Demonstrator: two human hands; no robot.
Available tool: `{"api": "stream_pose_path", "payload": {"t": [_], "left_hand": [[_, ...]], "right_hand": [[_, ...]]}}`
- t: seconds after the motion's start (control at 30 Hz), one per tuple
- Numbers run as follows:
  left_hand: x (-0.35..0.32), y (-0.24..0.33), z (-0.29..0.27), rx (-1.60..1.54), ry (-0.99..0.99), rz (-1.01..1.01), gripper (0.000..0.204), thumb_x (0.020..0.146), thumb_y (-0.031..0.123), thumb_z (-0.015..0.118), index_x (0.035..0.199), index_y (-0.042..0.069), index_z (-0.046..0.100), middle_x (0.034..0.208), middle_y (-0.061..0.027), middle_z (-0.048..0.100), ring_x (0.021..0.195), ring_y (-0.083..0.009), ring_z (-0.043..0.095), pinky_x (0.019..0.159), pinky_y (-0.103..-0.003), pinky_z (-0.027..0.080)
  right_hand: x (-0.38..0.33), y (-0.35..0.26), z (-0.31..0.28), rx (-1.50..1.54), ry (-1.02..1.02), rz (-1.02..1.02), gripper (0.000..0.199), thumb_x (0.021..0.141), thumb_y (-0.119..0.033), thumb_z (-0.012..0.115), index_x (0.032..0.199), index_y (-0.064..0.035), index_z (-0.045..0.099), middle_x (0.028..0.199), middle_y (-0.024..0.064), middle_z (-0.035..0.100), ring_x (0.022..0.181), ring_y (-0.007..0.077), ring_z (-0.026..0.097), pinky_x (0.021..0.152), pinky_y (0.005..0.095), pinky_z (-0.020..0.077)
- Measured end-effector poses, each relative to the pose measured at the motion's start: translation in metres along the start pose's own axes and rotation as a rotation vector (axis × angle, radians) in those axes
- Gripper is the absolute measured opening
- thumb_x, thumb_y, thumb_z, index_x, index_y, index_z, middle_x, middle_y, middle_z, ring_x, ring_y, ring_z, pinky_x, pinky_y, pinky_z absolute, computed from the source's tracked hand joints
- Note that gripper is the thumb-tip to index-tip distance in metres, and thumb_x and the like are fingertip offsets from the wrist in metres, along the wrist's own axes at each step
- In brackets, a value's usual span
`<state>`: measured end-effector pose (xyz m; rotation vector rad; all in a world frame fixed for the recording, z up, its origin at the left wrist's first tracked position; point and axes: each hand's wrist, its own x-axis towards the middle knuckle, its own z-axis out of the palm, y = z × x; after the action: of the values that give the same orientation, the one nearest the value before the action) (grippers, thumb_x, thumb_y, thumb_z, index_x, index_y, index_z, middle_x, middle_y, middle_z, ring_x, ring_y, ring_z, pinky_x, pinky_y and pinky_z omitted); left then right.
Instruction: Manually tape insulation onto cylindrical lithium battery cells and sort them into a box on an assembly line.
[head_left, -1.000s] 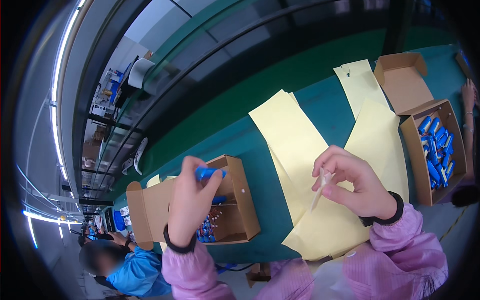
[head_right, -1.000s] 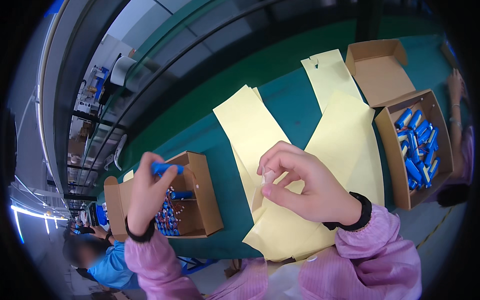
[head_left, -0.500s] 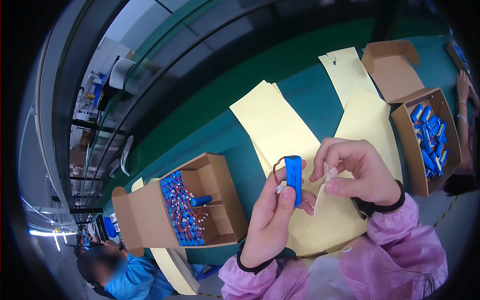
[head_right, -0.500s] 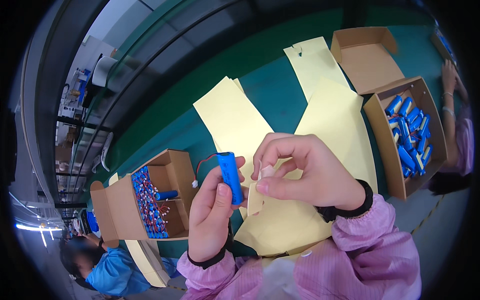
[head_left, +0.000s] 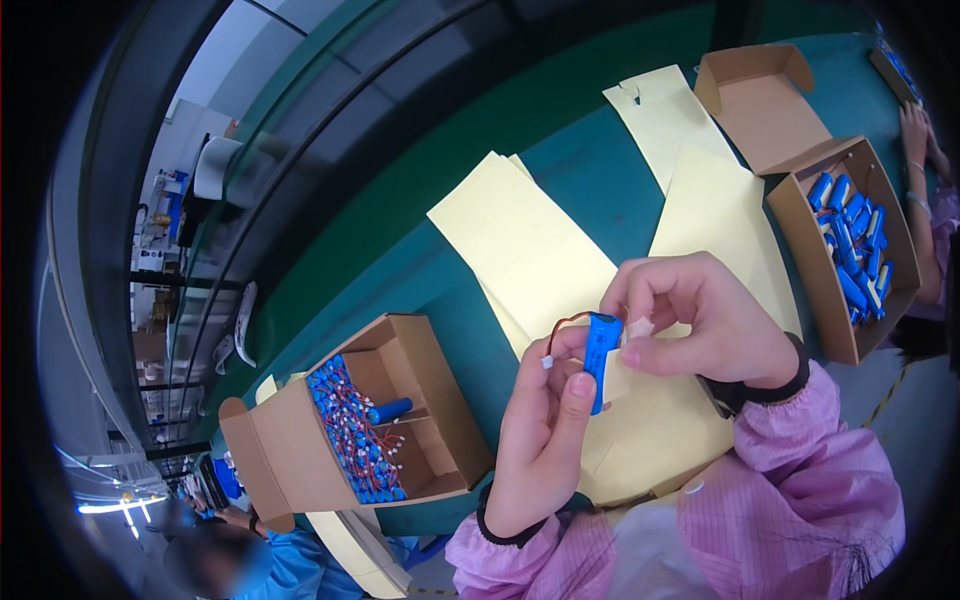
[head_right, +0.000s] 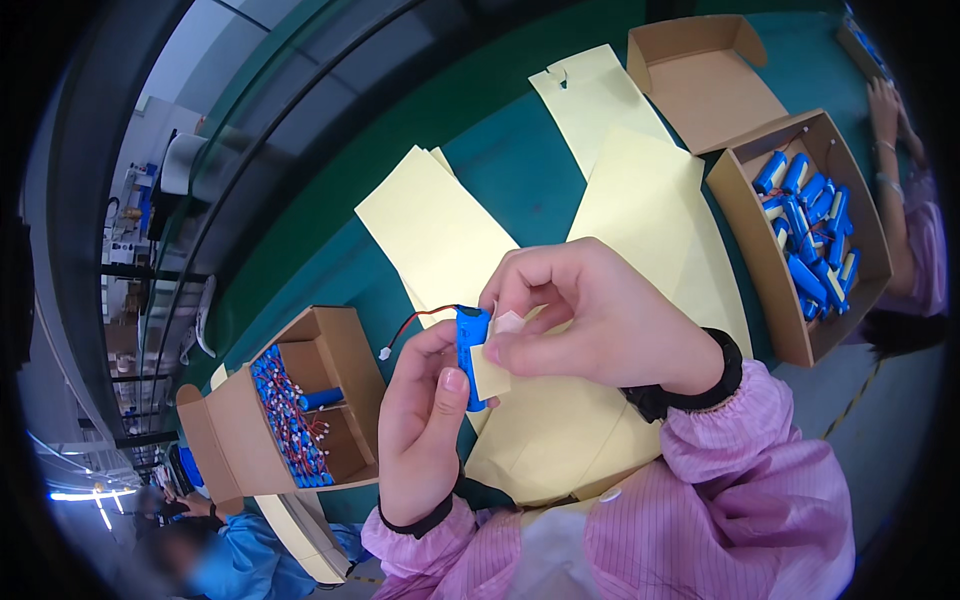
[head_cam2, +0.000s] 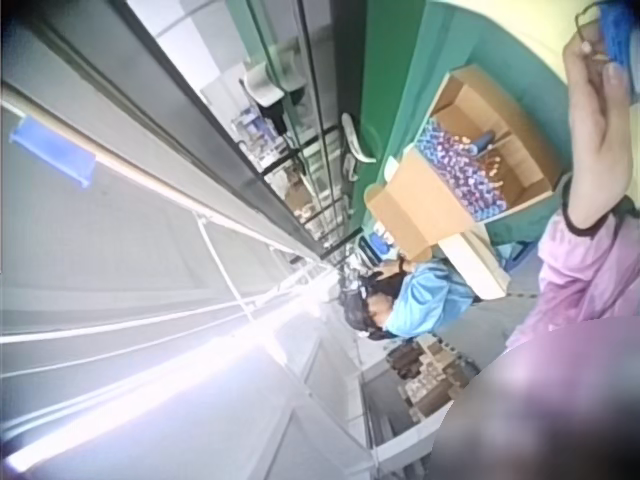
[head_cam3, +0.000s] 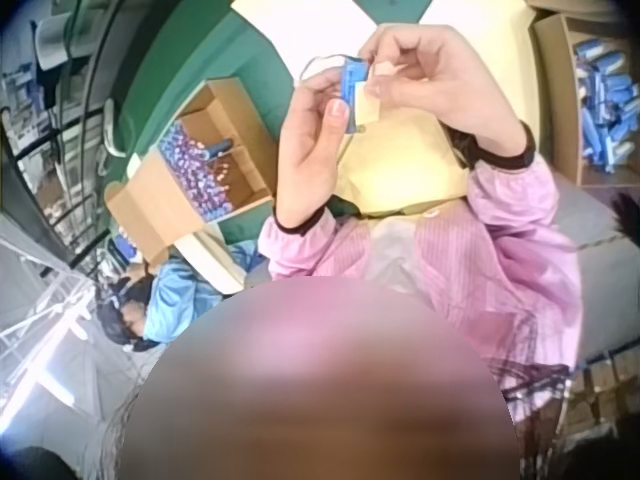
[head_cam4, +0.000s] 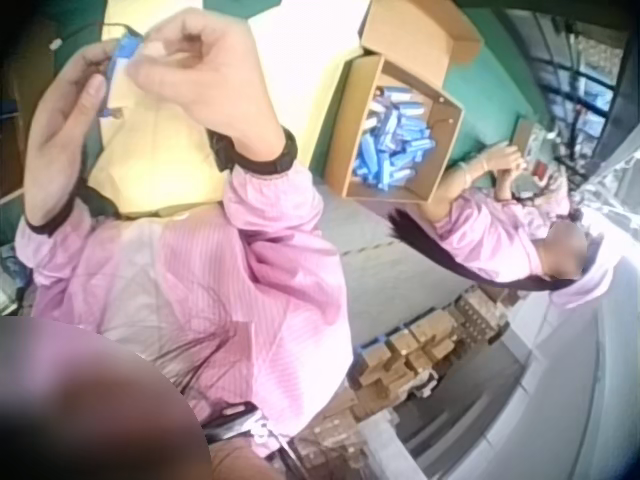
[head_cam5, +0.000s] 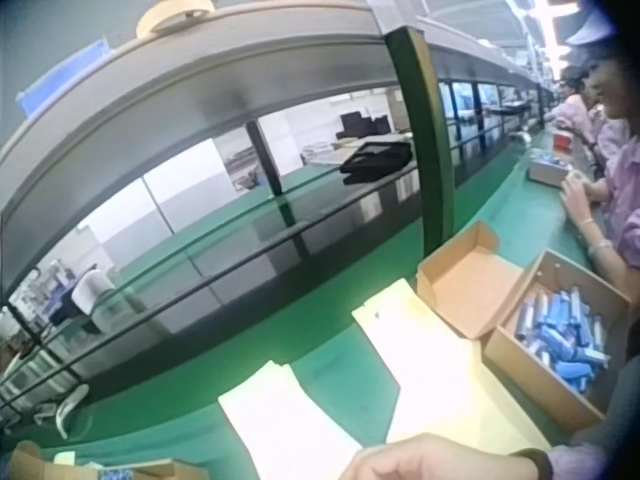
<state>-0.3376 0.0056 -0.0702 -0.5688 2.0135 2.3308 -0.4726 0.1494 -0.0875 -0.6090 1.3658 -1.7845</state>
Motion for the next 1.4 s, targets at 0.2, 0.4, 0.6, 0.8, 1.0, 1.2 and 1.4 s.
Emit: {"api": "stream_pose_path", "payload": {"t": [0.2,0.4,0.6,0.8,1.0,1.2,1.4], "left_hand": [[0.002,-0.002,0.005,-0.005,0.056,0.121,0.045,0.102,0.020,0.048,0.139,-0.004,0.039,0.128,-0.0115,0.052,0.115,-0.0183,0.054,0.097,-0.032,0.045],[-0.002,-0.008,0.006,-0.024,0.090,0.122,0.045,0.102,0.017,0.048,0.141,-0.003,0.038,0.128,-0.0128,0.054,0.118,-0.0198,0.054,0.099,-0.033,0.045],[-0.003,-0.009,0.009,0.000,0.089,0.104,0.044,0.102,0.017,0.049,0.141,-0.001,0.039,0.126,-0.0123,0.055,0.114,-0.0184,0.055,0.094,-0.033,0.049],[0.004,-0.004,0.016,-0.032,0.100,0.117,0.041,0.102,0.011,0.047,0.140,-0.002,0.037,0.115,-0.0048,0.054,0.103,-0.0090,0.050,0.089,-0.023,0.041],[0.005,-0.008,0.013,0.065,0.040,0.095,0.030,0.103,0.011,0.044,0.130,-0.002,0.046,0.125,-0.0082,0.055,0.116,-0.0145,0.051,0.099,-0.027,0.039],[-0.002,-0.038,-0.007,0.110,0.036,0.068,0.038,0.100,0.009,0.051,0.136,-0.004,0.042,0.113,-0.0088,0.057,0.100,-0.0137,0.054,0.088,-0.025,0.044],[0.004,-0.042,-0.008,0.098,0.008,0.176,0.026,0.104,0.018,0.043,0.120,-0.001,0.051,0.102,-0.0073,0.057,0.090,-0.0153,0.055,0.078,-0.027,0.045]], "right_hand": [[0.002,0.004,0.001,0.004,0.016,-0.015,0.015,0.080,-0.002,0.069,0.076,-0.0013,0.054,0.095,0.0073,0.062,0.086,0.0108,0.063,0.074,0.0240,0.0535],[0.000,0.005,0.003,0.090,0.011,-0.013,0.013,0.082,-0.002,0.067,0.077,-0.0012,0.055,0.094,0.0084,0.065,0.089,0.0119,0.062,0.073,0.0243,0.0539],[-0.001,0.002,0.002,0.084,0.024,0.040,0.014,0.080,-0.001,0.068,0.077,-0.0045,0.054,0.096,0.0074,0.064,0.089,0.0115,0.061,0.072,0.0233,0.0501],[0.003,0.002,-0.003,0.093,0.025,0.043,0.015,0.080,-0.002,0.069,0.078,-0.0049,0.055,0.095,0.0063,0.063,0.088,0.0112,0.061,0.072,0.0231,0.0496],[0.001,0.006,0.004,-0.279,0.116,-0.232,0.022,0.078,-0.008,0.078,0.081,-0.0080,0.057,0.101,0.0070,0.058,0.095,0.0166,0.061,0.078,0.0285,0.0515],[-0.004,0.000,0.015,-0.768,0.318,-0.309,0.033,0.079,-0.024,0.079,0.088,-0.0061,0.053,0.111,0.0104,0.054,0.100,0.0272,0.059,0.085,0.0331,0.0491],[-0.010,0.000,0.015,-0.441,0.183,-0.231,0.047,0.081,-0.020,0.075,0.119,-0.0024,0.053,0.126,0.0113,0.051,0.098,0.0300,0.062,0.079,0.0365,0.0523]]}}
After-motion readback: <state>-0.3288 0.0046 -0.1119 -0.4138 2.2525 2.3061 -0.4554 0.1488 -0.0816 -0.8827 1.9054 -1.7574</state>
